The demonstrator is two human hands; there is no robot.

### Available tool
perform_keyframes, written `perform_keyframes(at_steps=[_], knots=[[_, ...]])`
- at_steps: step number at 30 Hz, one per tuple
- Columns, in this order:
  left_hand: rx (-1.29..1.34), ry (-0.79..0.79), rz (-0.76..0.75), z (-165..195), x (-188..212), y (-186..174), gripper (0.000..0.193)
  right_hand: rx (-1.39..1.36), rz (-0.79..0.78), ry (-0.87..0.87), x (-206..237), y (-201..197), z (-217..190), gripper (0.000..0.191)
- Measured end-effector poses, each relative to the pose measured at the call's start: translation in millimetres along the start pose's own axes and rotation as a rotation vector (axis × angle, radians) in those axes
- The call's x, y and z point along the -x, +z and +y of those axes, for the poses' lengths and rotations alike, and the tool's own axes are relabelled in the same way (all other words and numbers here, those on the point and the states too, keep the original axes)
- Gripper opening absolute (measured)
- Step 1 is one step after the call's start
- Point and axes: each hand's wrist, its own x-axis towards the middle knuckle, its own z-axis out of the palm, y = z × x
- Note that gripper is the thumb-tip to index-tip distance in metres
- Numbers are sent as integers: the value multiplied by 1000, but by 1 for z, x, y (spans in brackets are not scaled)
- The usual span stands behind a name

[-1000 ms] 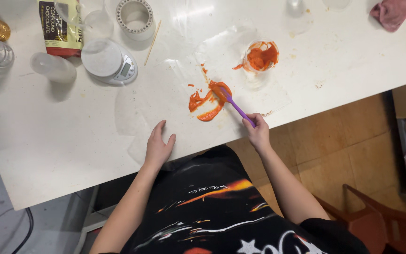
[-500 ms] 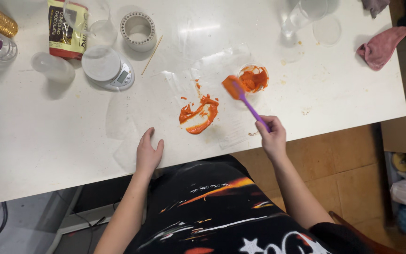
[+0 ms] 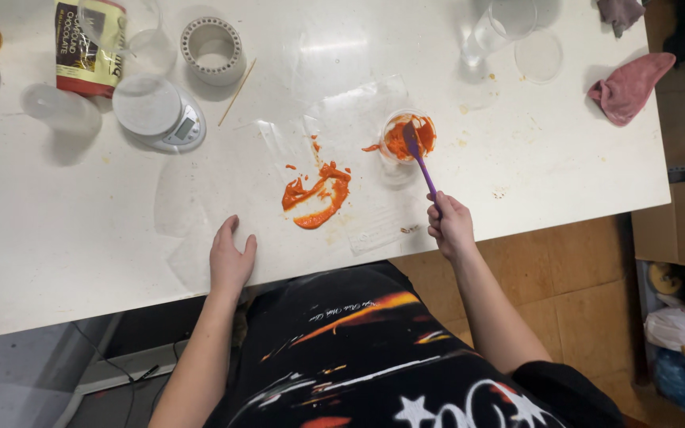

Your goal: The person retrieves a clear plastic sheet from a shelf and places it on a table. They then use a purple spatula to scoop an orange paste from a small container and spread it onto the plastic sheet in a thin layer.

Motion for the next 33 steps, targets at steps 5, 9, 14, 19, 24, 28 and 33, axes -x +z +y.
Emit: perform_keyframes(at_steps=[5,9,14,19,24,28,33], knots=[[20,0,-2,0,0,-2,58,-21,19,-9,6,4,2,24],[16,9,-16,-1,0,-3,58,42,0,-140,13,13,7,15],[11,34,-36,-5,-1,-4,58,500,-117,-444,16,36,38,13],[9,48,-66,-4,1,-6,59,837,130,-549,26,45,72,23],[10,60,-118,-4,2,-15,60,905,229,-633,31,72,94,22],[27,79,-154,-7,2,-20,61,910,195,-716,48,96,115,22],[59,140,-187,-10,0,-25,61,927,177,-698,69,126,130,22]])
